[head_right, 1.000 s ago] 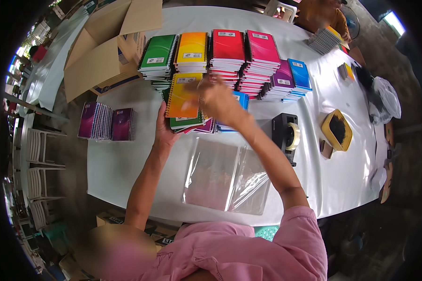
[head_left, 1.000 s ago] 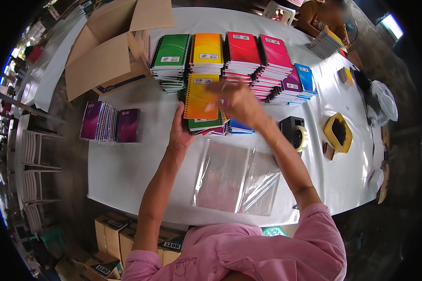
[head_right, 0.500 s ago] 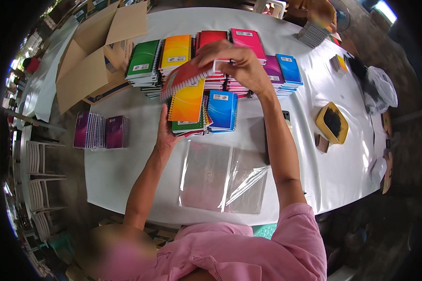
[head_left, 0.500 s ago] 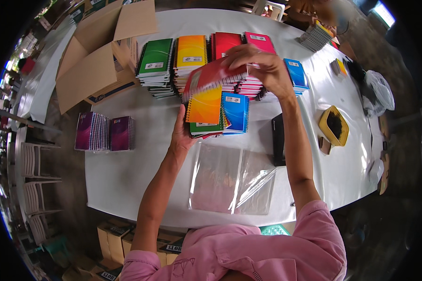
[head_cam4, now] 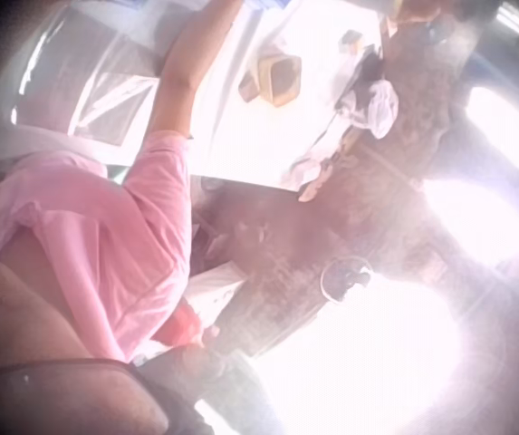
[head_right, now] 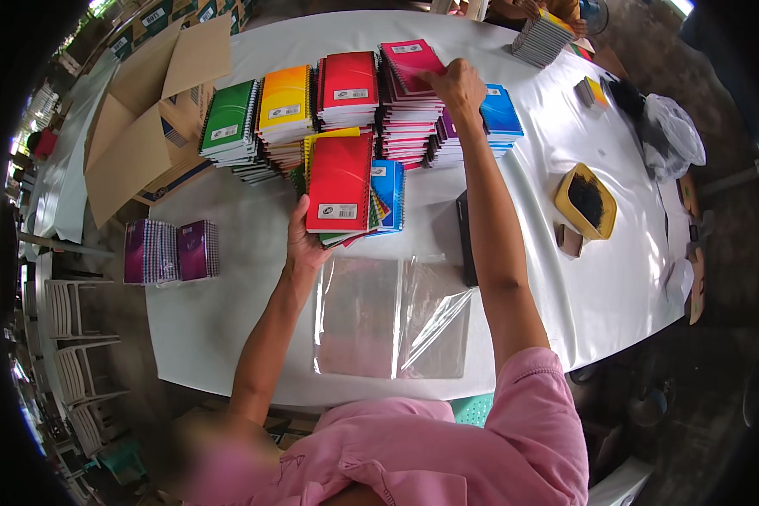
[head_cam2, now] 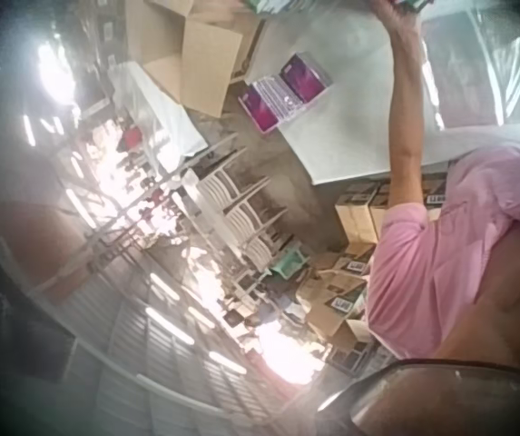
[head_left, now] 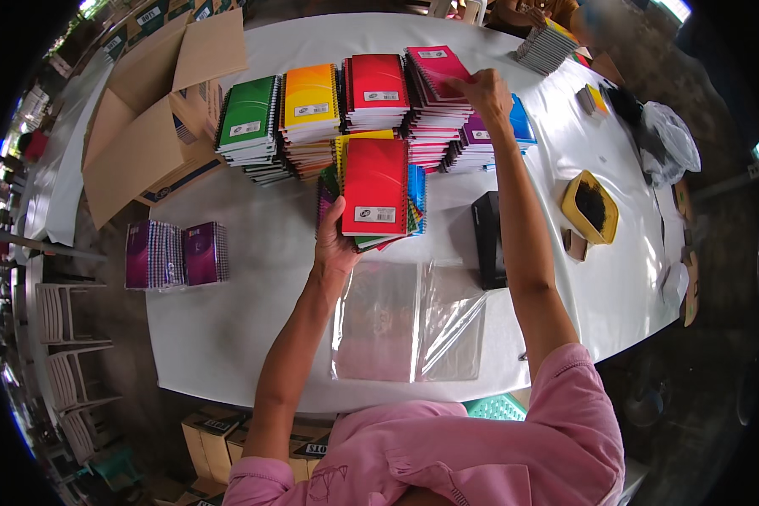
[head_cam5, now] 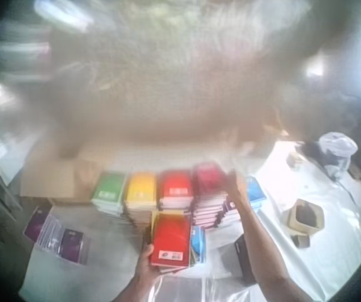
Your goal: The person wraps spiral-bound notebooks in clear plastic sleeves using a tape dispenser. They place a notebook into a sleeve, fold the plastic edges, and seal the package with tape. The wrapped notebooks are stacked on the table.
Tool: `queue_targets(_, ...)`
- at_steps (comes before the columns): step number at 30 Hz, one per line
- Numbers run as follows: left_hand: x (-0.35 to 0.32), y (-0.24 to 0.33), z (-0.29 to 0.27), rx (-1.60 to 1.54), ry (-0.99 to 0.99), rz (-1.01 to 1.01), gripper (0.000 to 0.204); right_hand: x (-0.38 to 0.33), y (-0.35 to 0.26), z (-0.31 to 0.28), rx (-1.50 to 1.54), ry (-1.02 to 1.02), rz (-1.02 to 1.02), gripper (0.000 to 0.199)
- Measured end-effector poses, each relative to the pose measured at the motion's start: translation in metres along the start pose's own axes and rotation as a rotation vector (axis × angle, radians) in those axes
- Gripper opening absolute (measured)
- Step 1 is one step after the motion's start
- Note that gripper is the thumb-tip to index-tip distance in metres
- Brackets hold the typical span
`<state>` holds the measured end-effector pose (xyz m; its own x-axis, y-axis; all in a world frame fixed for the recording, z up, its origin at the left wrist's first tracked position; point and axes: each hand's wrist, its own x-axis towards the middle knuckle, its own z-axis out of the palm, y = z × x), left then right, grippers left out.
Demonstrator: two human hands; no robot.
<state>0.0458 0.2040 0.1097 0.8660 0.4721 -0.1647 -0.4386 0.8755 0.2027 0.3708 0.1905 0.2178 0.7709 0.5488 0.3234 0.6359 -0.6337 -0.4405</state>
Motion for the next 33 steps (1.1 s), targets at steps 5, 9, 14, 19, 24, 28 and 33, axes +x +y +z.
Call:
queue_targets(5,0.018,-0.014,-0.005,0.057,-0.032,0.02,0.068,-0.017,0.004,-0.024,0.271,0.133,0.059,0.049)
queue_targets(9,0.033,-0.033,-0.005,0.029,-0.149,0.02,0.078,-0.124,-0.01,-0.056,1.177,-0.136,0.095,0.039)
queue_targets(14,0.045,-0.057,-0.021,0.011,-0.083,0.01,0.072,-0.185,-0.013,-0.054,0.304,0.051,-0.185,0.029)
queue_targets(19,0.059,-0.07,-0.066,-0.167,-0.093,-0.086,0.067,-0.06,0.09,-0.031,-0.08,0.427,0.005,0.056)
queue_targets(24,0.065,-0.081,-0.049,-0.078,-0.121,-0.058,0.062,0.023,0.231,0.005,-0.023,-0.046,0.462,0.062)
queue_targets(28,0.05,-0.061,-0.042,-0.034,-0.17,-0.094,0.06,0.024,0.207,-0.003,-0.227,0.054,0.449,0.049)
queue_targets(33,0.039,-0.059,-0.049,0.011,-0.056,-0.076,0.054,-0.006,0.154,-0.108,0.376,0.2,-0.171,0.026)
